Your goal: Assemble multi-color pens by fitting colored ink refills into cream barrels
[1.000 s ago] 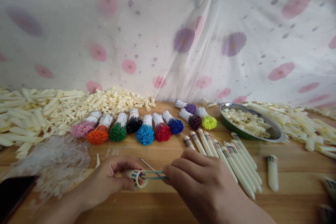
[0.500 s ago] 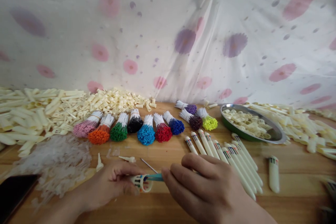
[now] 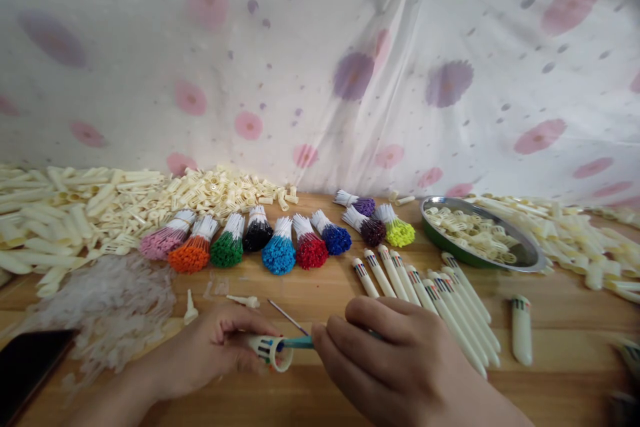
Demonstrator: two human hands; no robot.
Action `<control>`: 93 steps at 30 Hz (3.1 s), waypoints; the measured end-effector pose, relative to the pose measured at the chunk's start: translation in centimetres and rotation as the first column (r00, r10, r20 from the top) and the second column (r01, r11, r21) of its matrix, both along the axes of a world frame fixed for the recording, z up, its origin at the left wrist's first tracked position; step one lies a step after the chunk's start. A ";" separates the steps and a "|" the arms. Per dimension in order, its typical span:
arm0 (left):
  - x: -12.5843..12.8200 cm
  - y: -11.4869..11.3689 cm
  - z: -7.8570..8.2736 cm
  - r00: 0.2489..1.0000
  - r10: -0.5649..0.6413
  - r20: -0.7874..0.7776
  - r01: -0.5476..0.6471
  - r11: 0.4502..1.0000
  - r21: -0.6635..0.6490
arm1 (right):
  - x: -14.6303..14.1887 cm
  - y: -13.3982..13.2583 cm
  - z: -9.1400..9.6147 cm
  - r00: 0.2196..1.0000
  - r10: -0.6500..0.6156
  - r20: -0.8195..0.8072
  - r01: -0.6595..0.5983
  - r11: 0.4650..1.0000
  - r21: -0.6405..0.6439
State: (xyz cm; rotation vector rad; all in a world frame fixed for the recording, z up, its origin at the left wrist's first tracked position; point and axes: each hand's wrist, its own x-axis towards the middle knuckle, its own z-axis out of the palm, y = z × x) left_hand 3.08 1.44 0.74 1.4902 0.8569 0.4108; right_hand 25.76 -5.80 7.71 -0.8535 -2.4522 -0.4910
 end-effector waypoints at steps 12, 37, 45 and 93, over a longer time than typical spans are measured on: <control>0.8 -0.5 1.5 0.996 0.093 -0.017 -0.092 0.995 0.044 | -0.1 -0.1 -0.1 1.000 0.023 -0.015 -0.023 1.000 -0.014; 0.7 -1.7 0.8 0.947 0.320 -0.012 -0.186 0.579 0.793 | 0.1 0.8 -2.3 0.980 -0.003 -0.201 -0.040 0.977 -0.207; 0.4 -1.6 0.3 0.936 0.350 -0.020 -0.213 0.612 0.761 | 0.6 0.9 -2.0 0.986 -0.020 -0.166 -0.018 0.973 -0.228; 1.9 -1.8 -2.3 0.961 0.258 -0.099 -0.216 0.925 0.313 | 10.5 14.9 -7.0 0.527 -0.841 0.125 0.756 0.396 -0.521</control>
